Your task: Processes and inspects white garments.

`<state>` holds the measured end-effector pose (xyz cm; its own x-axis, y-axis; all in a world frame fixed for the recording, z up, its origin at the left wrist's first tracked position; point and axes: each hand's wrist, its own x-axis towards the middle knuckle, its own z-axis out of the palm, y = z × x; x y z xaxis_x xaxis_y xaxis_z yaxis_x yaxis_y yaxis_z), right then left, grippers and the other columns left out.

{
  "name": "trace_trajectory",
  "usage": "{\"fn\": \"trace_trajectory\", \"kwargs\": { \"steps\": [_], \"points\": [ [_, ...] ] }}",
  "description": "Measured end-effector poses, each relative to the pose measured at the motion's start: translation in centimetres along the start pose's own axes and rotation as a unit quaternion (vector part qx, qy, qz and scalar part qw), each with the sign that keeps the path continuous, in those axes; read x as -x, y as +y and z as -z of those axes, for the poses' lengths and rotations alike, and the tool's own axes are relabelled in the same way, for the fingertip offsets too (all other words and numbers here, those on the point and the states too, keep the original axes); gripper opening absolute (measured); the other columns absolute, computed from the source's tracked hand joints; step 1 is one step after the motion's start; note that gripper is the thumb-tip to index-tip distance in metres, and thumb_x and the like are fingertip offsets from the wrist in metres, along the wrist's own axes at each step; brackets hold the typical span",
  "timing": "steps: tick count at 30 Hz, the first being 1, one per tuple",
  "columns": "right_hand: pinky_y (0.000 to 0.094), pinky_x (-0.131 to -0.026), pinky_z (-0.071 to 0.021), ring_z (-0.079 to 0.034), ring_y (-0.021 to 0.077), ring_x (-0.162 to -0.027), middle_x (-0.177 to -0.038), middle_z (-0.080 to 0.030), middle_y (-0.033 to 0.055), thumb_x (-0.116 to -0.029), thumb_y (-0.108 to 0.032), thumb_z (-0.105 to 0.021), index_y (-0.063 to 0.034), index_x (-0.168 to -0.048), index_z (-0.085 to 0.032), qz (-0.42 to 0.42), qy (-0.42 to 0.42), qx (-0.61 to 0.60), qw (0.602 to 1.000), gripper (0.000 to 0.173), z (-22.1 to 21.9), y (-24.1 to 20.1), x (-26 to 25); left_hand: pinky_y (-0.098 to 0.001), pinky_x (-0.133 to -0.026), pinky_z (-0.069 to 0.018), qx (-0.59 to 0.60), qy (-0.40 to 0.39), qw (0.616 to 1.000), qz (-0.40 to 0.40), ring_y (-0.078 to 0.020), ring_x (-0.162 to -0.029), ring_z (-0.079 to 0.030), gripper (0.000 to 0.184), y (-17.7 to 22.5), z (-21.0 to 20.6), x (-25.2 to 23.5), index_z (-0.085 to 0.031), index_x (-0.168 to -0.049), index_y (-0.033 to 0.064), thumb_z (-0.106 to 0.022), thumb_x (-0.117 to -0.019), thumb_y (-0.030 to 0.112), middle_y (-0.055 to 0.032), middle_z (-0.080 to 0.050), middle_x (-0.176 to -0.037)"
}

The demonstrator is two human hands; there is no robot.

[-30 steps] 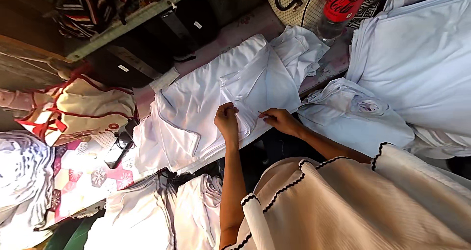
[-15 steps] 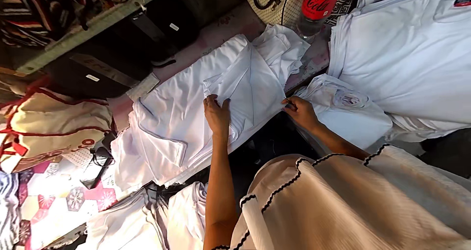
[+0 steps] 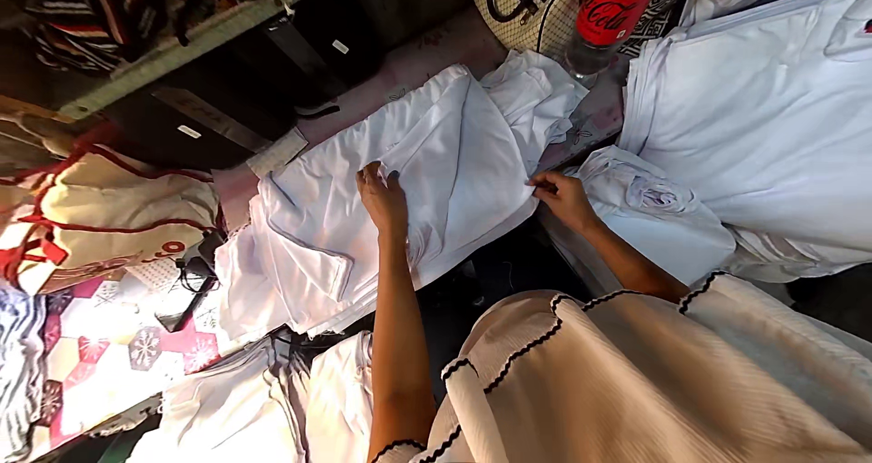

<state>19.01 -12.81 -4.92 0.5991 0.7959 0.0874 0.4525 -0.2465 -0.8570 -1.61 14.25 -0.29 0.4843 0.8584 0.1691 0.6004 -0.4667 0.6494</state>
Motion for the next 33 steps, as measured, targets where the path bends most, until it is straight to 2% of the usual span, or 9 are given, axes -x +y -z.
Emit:
{"fn": "trace_trajectory", "kwargs": {
  "steps": [4,6,8,13,15,20,25,29,33],
  "points": [
    [0.0238,-0.060,-0.0455,-0.049,0.0043,-0.062,-0.078,-0.061,0.0020,-0.0995,-0.008,-0.063,-0.0011,-0.107,-0.071,-0.106,-0.050,-0.150,0.982,0.013,1.4,-3.1,-1.7,-0.0468,-0.094,-0.0553,0.066,0.003,0.966,-0.248,-0.0335,-0.106,-0.067,0.032,7.0,-1.6,7.5,-0.069,-0.109,-0.0052,-0.077,-0.0897,0.019,-0.0218,-0.069,-0.110],
    [0.0172,-0.050,-0.0356,-0.038,-0.0012,-0.051,-0.067,-0.050,-0.0069,-0.1036,-0.014,-0.058,-0.0058,-0.104,-0.066,-0.155,-0.072,-0.221,0.960,0.012,1.4,-4.6,-2.5,-0.0524,-0.087,-0.0551,-0.020,-0.072,0.959,-0.275,-0.0363,-0.106,-0.068,0.046,7.9,-4.7,10.0,-0.070,-0.121,0.0002,-0.082,-0.0840,0.024,-0.0194,-0.070,-0.115],
    [0.0154,-0.048,-0.0344,-0.037,-0.0024,-0.049,-0.066,-0.048,-0.0093,-0.1060,-0.020,-0.054,-0.0104,-0.101,-0.062,-0.161,-0.073,-0.246,0.953,0.013,1.2,-5.4,-2.5,-0.0527,-0.078,-0.0555,-0.084,-0.050,0.956,-0.277,-0.0389,-0.099,-0.070,0.035,6.5,-7.4,10.9,-0.069,-0.120,-0.0024,-0.070,-0.0866,0.008,-0.0216,-0.071,-0.108],
    [0.0441,-0.064,-0.0530,-0.061,0.0243,-0.070,-0.085,-0.065,0.0146,-0.0840,-0.017,-0.084,0.0002,-0.109,-0.063,0.044,-0.052,0.018,0.998,0.036,0.0,-5.1,-1.0,-0.0418,-0.069,-0.0584,-0.046,0.116,0.929,-0.348,-0.0331,-0.087,-0.071,0.016,6.0,-6.9,9.6,-0.069,-0.104,-0.0035,-0.065,-0.0892,0.002,-0.0196,-0.070,-0.098],
    [0.0567,-0.069,-0.0565,-0.068,0.0371,-0.081,-0.101,-0.066,0.0228,-0.0809,-0.007,-0.083,0.0050,-0.115,-0.062,0.065,-0.047,0.101,0.992,0.042,-1.5,-6.1,-0.5,-0.0391,-0.067,-0.0577,-0.032,0.155,0.915,-0.371,-0.0306,-0.085,-0.071,0.017,6.3,-5.9,8.5,-0.069,-0.104,-0.0037,-0.066,-0.0902,0.005,-0.0182,-0.071,-0.096],
    [0.0386,-0.056,-0.0545,-0.063,0.0259,-0.068,-0.092,-0.063,0.0183,-0.0804,0.005,-0.067,0.0046,-0.104,-0.066,0.172,0.044,0.066,0.982,0.024,-4.2,-8.0,1.4,-0.0279,-0.069,-0.0565,0.086,0.209,0.947,-0.229,-0.0178,-0.078,-0.068,0.012,3.1,-1.1,7.2,-0.069,-0.101,-0.0070,-0.065,-0.0932,0.001,-0.0181,-0.070,-0.096],
    [0.0442,-0.066,-0.0576,-0.067,0.0264,-0.076,-0.098,-0.067,0.0152,-0.0922,-0.009,-0.070,-0.0054,-0.115,-0.075,0.153,-0.140,0.040,0.977,0.023,-6.7,-8.4,2.6,-0.0390,-0.075,-0.0597,0.163,0.044,0.983,0.076,-0.0189,-0.078,-0.069,0.020,-2.4,0.5,8.4,-0.068,-0.114,-0.0049,-0.064,-0.0981,0.007,-0.0167,-0.071,-0.097],
    [0.0412,-0.070,-0.0574,-0.066,0.0249,-0.079,-0.095,-0.066,0.0145,-0.0910,-0.010,-0.074,-0.0032,-0.113,-0.076,0.133,-0.117,0.016,0.984,0.023,-6.6,-7.4,2.3,-0.0280,-0.070,-0.0580,0.217,0.090,0.970,0.065,-0.0102,-0.075,-0.066,0.017,-0.1,2.5,10.1,-0.068,-0.112,-0.0038,-0.064,-0.0981,0.006,-0.0089,-0.069,-0.093],
    [0.0289,-0.065,-0.0523,-0.058,0.0154,-0.071,-0.089,-0.063,0.0114,-0.0930,-0.006,-0.069,-0.0001,-0.110,-0.075,0.085,-0.062,-0.037,0.994,0.018,-5.9,-6.9,1.9,-0.0249,-0.056,-0.0591,0.308,-0.006,0.948,0.085,-0.0067,-0.058,-0.066,0.015,4.7,2.8,12.6,-0.068,-0.104,-0.0044,-0.057,-0.1010,0.005,-0.0021,-0.070,-0.074]
  ]
}}
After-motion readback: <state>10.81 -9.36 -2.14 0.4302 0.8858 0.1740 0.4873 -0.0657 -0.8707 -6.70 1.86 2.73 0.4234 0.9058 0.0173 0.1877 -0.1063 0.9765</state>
